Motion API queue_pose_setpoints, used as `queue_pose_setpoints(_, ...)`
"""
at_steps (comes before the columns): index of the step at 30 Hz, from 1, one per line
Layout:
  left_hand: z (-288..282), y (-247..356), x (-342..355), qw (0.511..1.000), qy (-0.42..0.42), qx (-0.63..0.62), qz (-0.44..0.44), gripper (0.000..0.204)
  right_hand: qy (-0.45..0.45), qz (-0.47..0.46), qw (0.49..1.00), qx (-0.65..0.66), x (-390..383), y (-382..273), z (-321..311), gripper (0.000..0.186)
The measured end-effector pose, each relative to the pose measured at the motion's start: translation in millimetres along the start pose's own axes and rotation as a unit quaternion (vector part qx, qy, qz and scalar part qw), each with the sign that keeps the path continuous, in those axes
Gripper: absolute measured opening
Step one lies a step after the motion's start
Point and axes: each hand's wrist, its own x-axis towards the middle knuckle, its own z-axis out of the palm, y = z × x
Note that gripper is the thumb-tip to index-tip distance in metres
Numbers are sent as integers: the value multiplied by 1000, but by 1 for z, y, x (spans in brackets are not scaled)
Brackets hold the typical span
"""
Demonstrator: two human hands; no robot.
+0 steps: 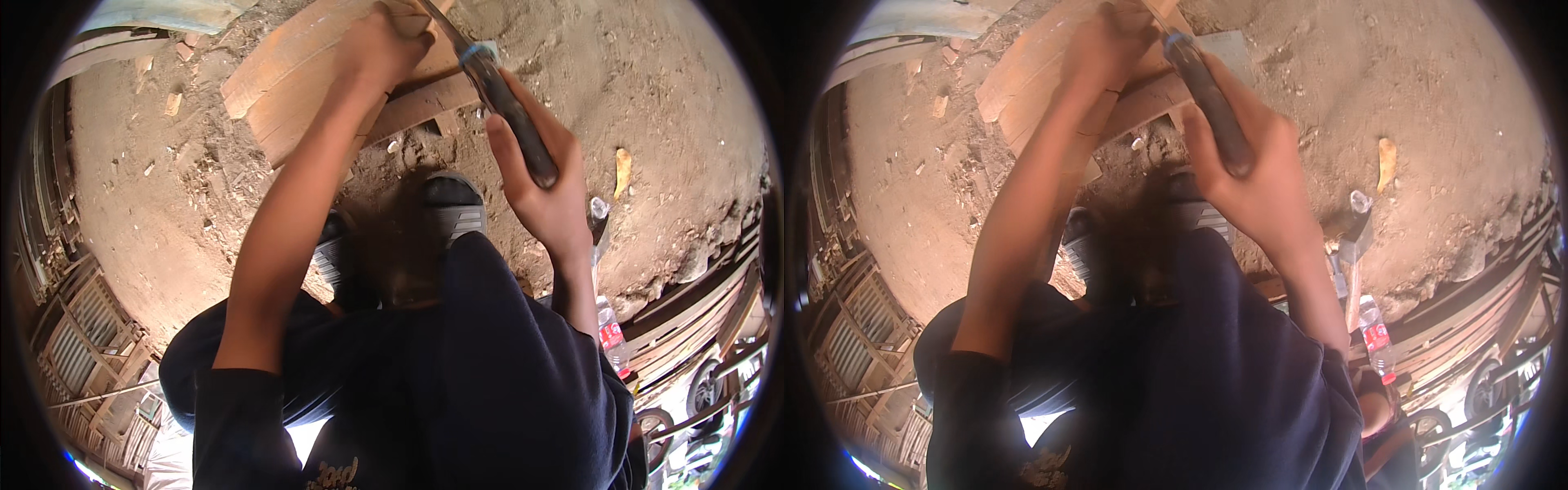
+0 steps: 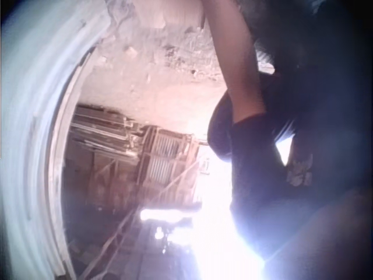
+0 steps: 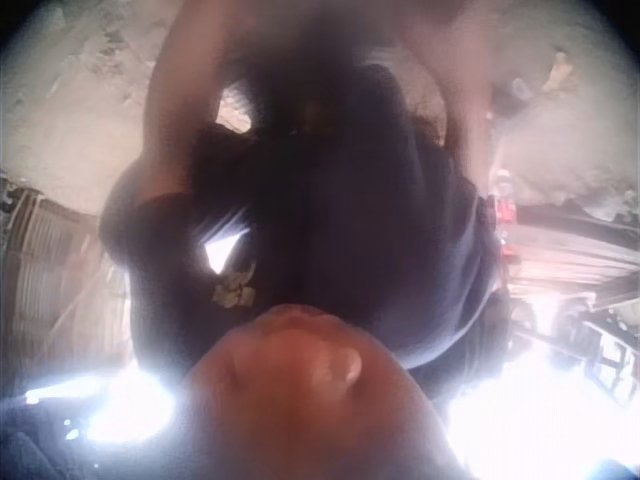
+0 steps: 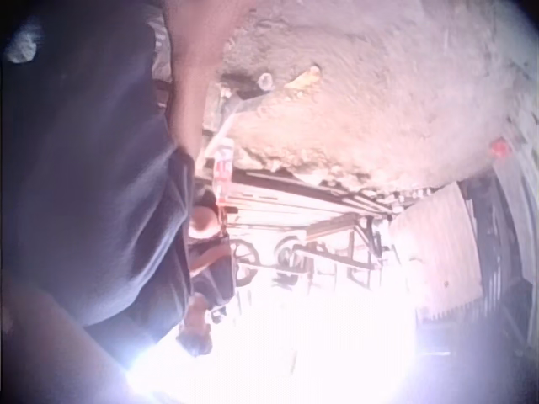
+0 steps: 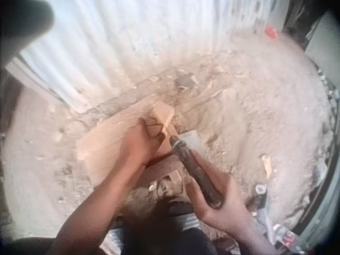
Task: The person is sitting on the ground and using a hand saw to cut a piece of wood. They hold the wood steady with their left hand and saw with their right hand, making steady progress through the material.
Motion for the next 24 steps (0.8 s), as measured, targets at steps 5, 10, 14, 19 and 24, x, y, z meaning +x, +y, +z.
queue_pose_setpoints(5,7,-5,2,999,-6,44,-12,61,20,-44,999,23,-43,23,-20,46)
queue_pose_setpoints(10,3,-2,2,999,5,-34,-10,51,15,-14,999,41,-4,14,-7,45)
queue_pose_setpoints(14,8,-6,2,1000,7,-13,1,56,3,9,999,31,-9,7,-4,45)
queue_pose_setpoints(19,12,-4,6,998,22,51,-13,57,25,-68,997,-6,-54,34,-21,48)
queue_pose_setpoints(24,10,-4,5,1000,14,7,1,58,26,-30,999,37,7,13,-2,42)
